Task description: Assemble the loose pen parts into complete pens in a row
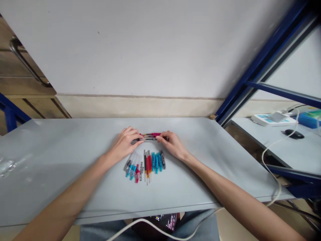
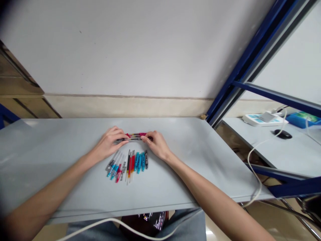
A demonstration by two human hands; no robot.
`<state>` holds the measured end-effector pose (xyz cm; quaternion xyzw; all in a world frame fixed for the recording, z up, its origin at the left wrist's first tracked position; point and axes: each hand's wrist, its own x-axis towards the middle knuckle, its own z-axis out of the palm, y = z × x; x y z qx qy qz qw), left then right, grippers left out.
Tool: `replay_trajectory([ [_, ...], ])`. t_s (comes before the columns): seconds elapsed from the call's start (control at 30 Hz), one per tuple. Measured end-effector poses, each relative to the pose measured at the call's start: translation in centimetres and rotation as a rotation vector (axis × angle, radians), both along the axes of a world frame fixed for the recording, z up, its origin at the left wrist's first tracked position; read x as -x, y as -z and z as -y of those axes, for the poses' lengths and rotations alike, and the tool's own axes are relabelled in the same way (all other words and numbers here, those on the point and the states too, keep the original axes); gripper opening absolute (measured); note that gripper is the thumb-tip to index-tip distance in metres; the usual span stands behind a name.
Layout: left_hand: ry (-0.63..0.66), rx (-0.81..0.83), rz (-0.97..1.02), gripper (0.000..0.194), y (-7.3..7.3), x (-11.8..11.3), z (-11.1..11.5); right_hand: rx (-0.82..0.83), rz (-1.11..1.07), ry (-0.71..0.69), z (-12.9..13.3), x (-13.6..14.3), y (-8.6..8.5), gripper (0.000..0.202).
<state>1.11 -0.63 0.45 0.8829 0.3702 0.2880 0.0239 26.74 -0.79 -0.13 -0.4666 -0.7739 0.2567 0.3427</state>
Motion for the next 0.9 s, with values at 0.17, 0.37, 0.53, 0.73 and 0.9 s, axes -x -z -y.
replay_trajectory([
  [0.17, -0.029, 0.041, 0.002, 0.019, 0.4, -0.1, -0.4, -0.124, 0.027, 0.036, -0.6, -0.4, 0.5, 0.016],
  [0.37, -0.032, 0.072, 0.04, 0.018, 0.1, 0.1, -0.6, -0.159, 0.068, 0.075, -0.9, -0.4, 0.5, 0.008],
  [0.53, -0.056, 0.453, 0.109, 0.017, -1.6, 1.7, 0.3, -0.202, 0.064, 0.057, 0.3, -0.5, -0.5, 0.006],
  [0.73, 0.031, 0.868, -0.055, 0.03, -2.1, 2.2, 1.1, -0.184, 0.176, -0.129, 3.1, 1.5, -1.3, 0.009],
  [0.9, 0.012, 0.774, -0.118, 0.02, -1.7, 2.0, 1.0, -0.136, 0.317, -0.113, 3.8, 3.1, -0.8, 0.007],
])
